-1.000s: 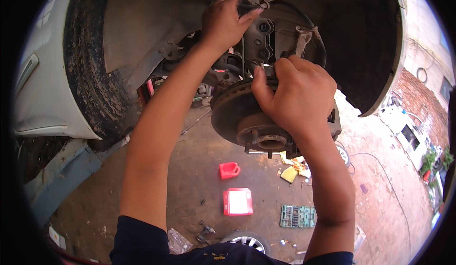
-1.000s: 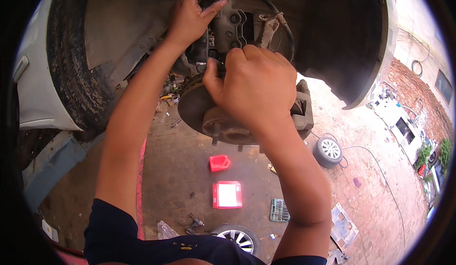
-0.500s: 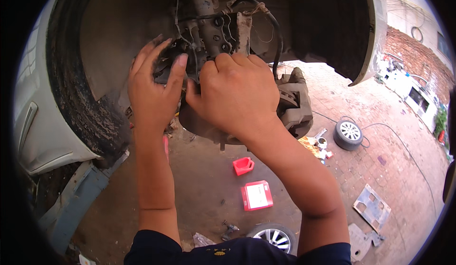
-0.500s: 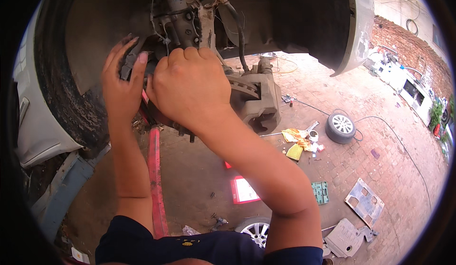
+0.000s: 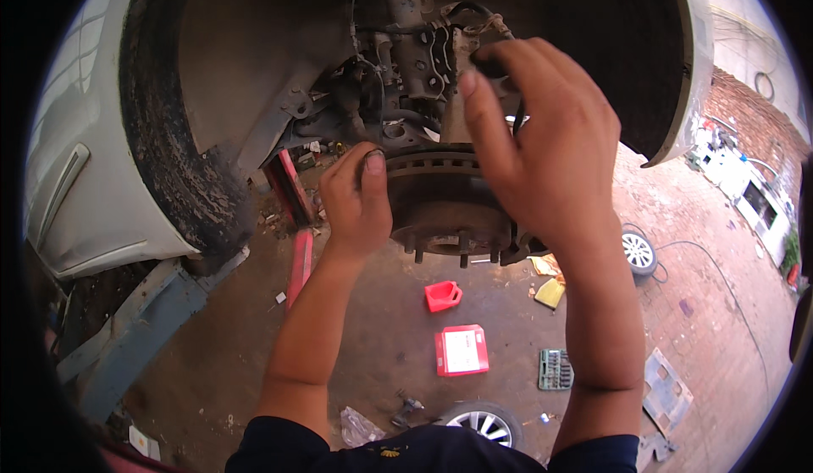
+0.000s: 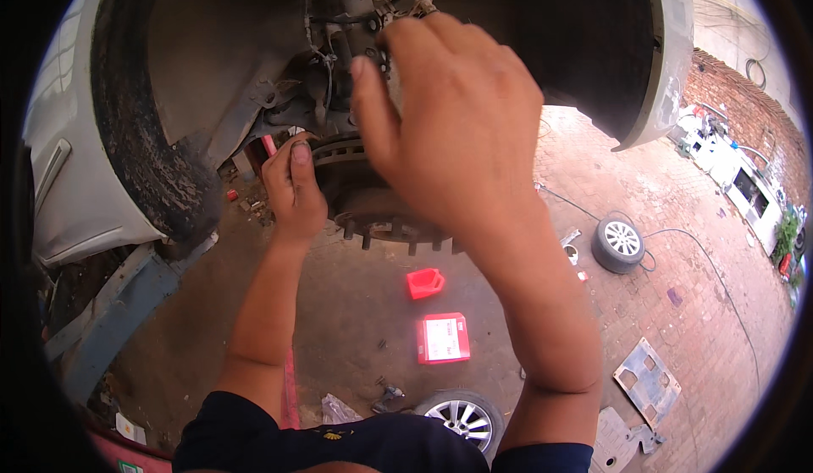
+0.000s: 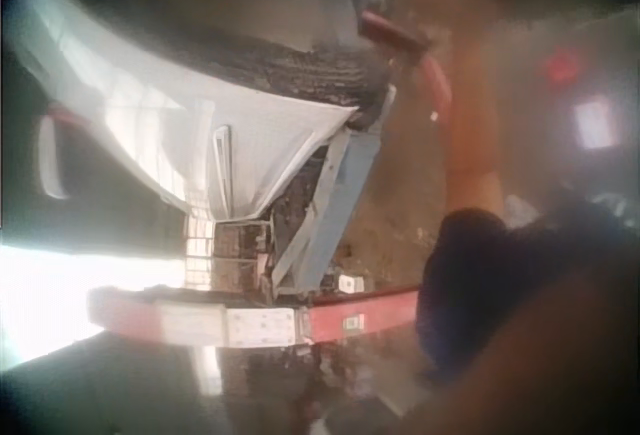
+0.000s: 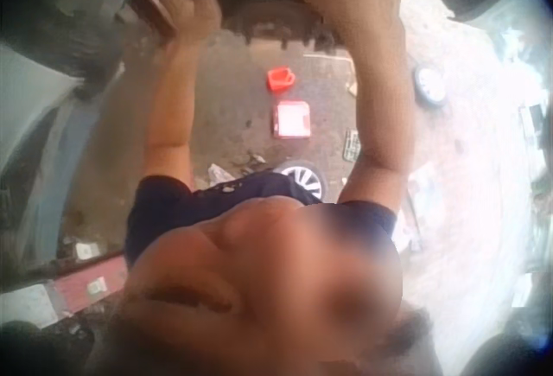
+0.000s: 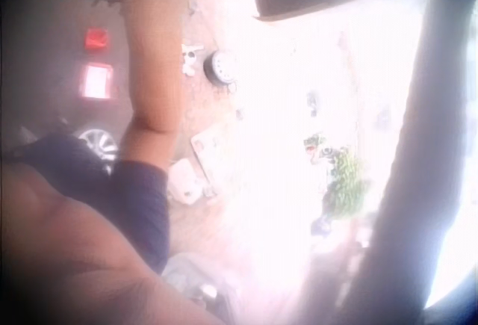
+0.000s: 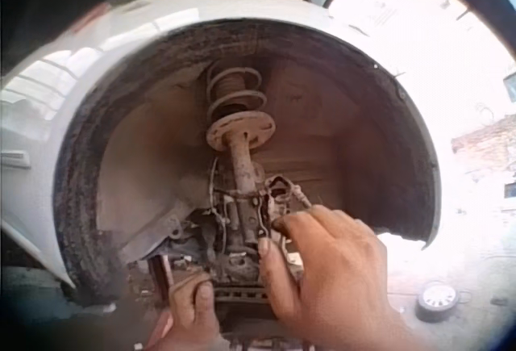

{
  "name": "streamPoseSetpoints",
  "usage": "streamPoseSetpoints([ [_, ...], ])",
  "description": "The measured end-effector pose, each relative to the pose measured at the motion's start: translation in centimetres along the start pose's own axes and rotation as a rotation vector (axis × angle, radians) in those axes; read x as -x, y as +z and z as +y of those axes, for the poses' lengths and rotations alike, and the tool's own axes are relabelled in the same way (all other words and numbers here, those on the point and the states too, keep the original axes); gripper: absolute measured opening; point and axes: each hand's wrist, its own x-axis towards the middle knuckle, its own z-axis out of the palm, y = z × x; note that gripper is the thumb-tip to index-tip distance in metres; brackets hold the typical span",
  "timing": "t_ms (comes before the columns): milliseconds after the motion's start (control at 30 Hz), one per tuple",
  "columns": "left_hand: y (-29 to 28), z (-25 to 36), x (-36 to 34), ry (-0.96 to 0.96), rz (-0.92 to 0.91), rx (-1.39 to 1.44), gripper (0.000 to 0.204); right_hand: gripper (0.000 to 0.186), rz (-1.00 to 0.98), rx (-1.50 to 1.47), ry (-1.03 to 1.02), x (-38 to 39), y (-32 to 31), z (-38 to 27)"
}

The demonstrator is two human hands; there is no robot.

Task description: The person removes a red plastic container and places it on the floor, then works on the car's brake assembly. They manipulate the brake caliper and rotor, adjusting components by hand. The person continues to handle the brake parts, appearing to inspect or reposition them within the wheel well.

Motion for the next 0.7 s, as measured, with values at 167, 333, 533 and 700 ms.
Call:
streamPoseSetpoints([
  [167, 0.2, -0.6, 0.2, 0.059, 0.051, 0.022, 0.037, 0.054, -0.351, 0.379, 0.187, -3.5, 2.5, 5.8],
  [333, -0.9, -1.9, 2.0, 0.054, 0.109, 0.014, 0.044, 0.052, -0.448, 0.237, 0.492, -4.4, 3.1, 10.3],
  [533, -0.5, -3.0, 3.9, 0.071, 0.263, 0.045, 0.050, 0.060, -0.464, -0.010, 0.647, -3.2, 3.4, 13.5],
  [700, -1.0, -4.0, 5.4, 0.047, 0.327, 0.004, 0.046, 0.064, -0.358, -0.812, 0.690, 0.7, 3.1, 12.8],
])
